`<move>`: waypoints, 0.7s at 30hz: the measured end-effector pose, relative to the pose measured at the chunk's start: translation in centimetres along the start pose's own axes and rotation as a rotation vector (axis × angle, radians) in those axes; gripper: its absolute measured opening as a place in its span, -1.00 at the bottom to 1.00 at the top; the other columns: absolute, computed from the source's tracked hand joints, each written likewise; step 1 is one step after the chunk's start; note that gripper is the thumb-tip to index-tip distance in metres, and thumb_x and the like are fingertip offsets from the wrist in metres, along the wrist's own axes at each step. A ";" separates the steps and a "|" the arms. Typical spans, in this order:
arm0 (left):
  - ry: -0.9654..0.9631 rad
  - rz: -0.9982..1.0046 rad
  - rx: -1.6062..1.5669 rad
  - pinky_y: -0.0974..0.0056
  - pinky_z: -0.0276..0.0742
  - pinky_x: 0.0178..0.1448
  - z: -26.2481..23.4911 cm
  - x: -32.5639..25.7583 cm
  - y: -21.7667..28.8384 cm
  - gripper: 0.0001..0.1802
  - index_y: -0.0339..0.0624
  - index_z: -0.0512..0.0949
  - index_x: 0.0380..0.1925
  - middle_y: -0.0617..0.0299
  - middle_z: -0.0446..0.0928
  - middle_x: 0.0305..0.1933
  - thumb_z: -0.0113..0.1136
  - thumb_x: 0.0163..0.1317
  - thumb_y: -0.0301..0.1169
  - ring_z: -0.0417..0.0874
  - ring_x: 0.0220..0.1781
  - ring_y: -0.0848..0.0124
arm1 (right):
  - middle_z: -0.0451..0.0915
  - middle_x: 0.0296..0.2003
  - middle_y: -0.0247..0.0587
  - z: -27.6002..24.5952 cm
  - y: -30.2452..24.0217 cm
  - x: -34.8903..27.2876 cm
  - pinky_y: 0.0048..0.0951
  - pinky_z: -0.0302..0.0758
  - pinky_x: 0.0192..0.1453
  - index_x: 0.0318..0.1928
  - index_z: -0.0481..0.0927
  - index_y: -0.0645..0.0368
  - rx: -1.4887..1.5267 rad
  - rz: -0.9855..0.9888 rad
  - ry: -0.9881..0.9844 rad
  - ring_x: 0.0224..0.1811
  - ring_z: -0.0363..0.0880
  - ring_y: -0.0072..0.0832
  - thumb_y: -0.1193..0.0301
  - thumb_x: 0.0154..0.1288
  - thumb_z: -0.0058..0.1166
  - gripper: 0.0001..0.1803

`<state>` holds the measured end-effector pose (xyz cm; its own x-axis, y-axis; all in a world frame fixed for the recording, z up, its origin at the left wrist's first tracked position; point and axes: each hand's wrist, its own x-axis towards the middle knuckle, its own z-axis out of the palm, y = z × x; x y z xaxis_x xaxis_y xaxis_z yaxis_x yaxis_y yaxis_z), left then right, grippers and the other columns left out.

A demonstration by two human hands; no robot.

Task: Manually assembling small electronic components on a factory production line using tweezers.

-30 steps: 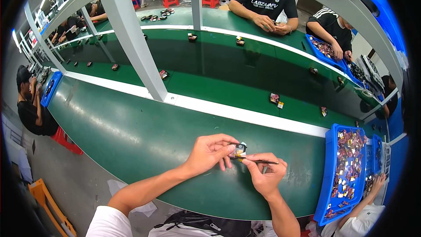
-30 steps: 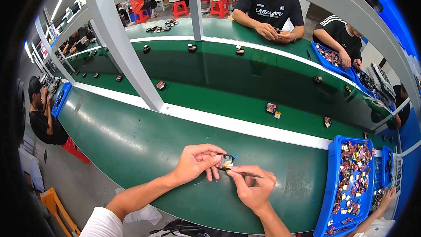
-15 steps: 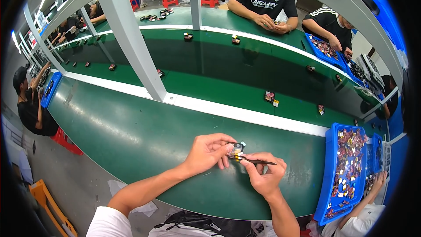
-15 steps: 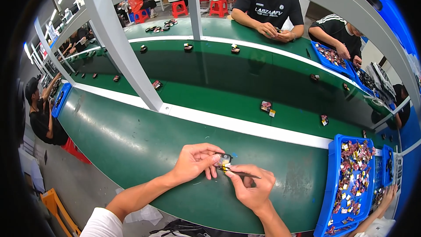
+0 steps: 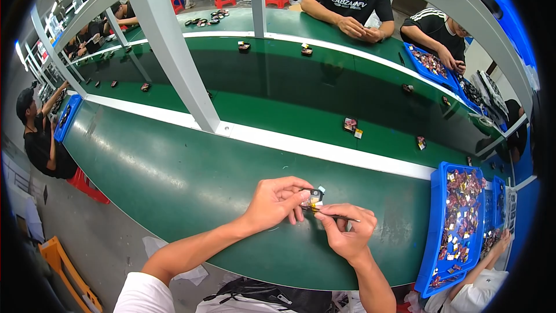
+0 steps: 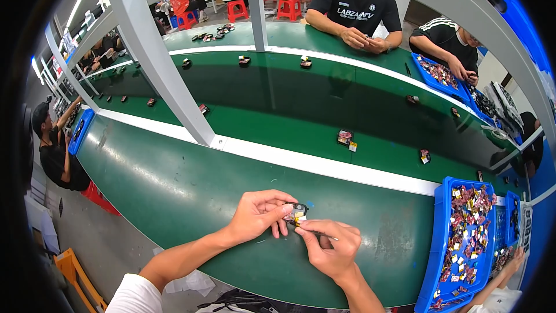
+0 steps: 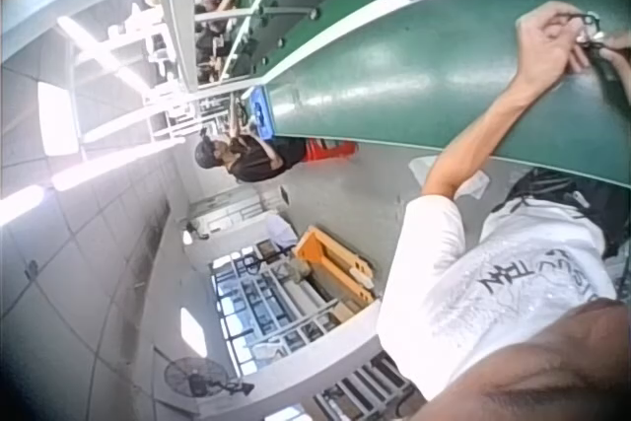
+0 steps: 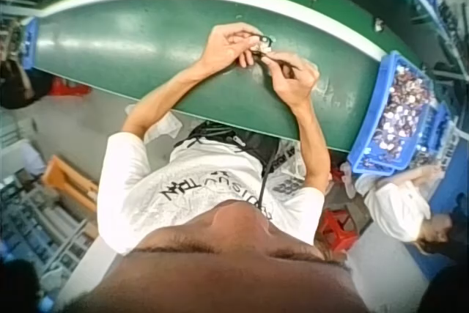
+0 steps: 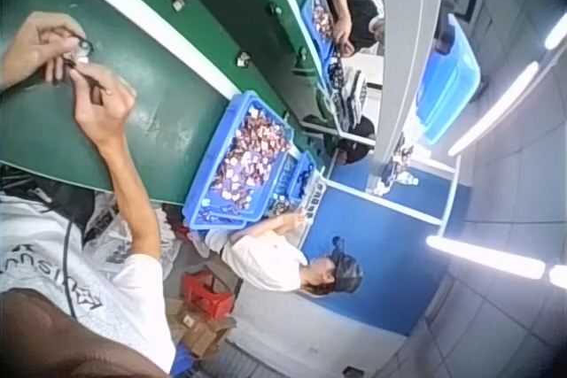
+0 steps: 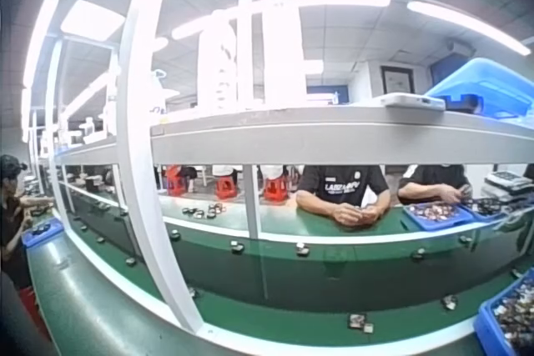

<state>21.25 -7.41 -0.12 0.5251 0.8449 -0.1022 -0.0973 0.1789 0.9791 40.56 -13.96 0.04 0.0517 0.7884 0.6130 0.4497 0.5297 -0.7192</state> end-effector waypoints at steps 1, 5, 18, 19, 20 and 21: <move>0.000 0.001 0.002 0.41 0.63 -0.48 0.1 -0.1 0.1 -0.73 -0.52 0.56 0.05 0.04 0.69 -0.33 0.15 0.46 -0.51 0.73 -0.46 0.43 | 0.80 -0.38 -0.23 -0.1 -0.2 0.1 -0.61 0.23 -0.65 -0.35 0.72 0.16 0.002 -0.005 -0.001 -0.80 0.26 -0.70 0.61 0.03 0.47 -0.82; 0.016 -0.032 0.004 0.41 0.63 -0.48 0.2 0.0 0.0 -0.74 -0.52 0.57 0.03 0.03 0.69 -0.33 0.16 0.46 -0.51 0.73 -0.48 0.43 | 0.80 -0.41 -0.25 -0.1 -0.3 0.2 -0.60 0.26 -0.63 -0.36 0.73 0.14 0.011 -0.011 -0.024 -0.76 0.40 -0.66 0.63 0.03 0.44 -0.83; 0.137 -0.017 0.060 0.41 0.64 -0.48 1.9 -0.3 -0.5 -0.73 -0.49 0.58 0.04 0.10 0.69 -0.41 0.21 0.43 -0.51 0.71 -0.48 0.47 | 0.80 -0.42 -0.31 0.0 0.2 -0.3 -0.63 0.25 -0.61 -0.41 0.73 0.11 -0.117 -0.164 0.002 -0.78 0.36 -0.69 0.66 0.02 0.41 -0.82; 0.137 -0.016 0.061 0.41 0.64 -0.48 1.8 -0.2 -0.6 -0.73 -0.49 0.58 0.04 0.10 0.69 -0.41 0.21 0.43 -0.51 0.71 -0.48 0.47 | 0.79 -0.42 -0.32 -0.2 0.1 -0.3 -0.61 0.26 -0.61 -0.40 0.73 0.09 -0.132 -0.155 -0.018 -0.70 0.49 -0.63 0.66 0.01 0.40 -0.81; 0.116 -0.018 0.053 0.41 0.65 -0.47 1.7 -0.1 -0.7 -0.72 -0.48 0.57 0.05 0.09 0.69 -0.41 0.21 0.43 -0.52 0.72 -0.46 0.47 | 0.78 -0.43 -0.33 -0.3 0.1 -0.2 -0.59 0.27 -0.61 -0.39 0.73 0.08 -0.147 -0.146 -0.037 -0.62 0.62 -0.58 0.67 0.00 0.39 -0.80; 0.096 -0.020 0.044 0.40 0.66 -0.46 1.6 -0.1 -0.7 -0.71 -0.48 0.57 0.06 0.09 0.69 -0.40 0.21 0.42 -0.52 0.73 -0.44 0.46 | 0.78 -0.43 -0.33 -0.3 0.1 -0.2 -0.59 0.27 -0.61 -0.39 0.73 0.08 -0.147 -0.148 -0.035 -0.62 0.62 -0.58 0.67 0.00 0.39 -0.80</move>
<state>22.65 -8.40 -0.52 0.4427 0.8863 -0.1357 -0.0497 0.1753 0.9833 40.89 -14.17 -0.07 -0.0543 0.7173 0.6946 0.5758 0.5908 -0.5652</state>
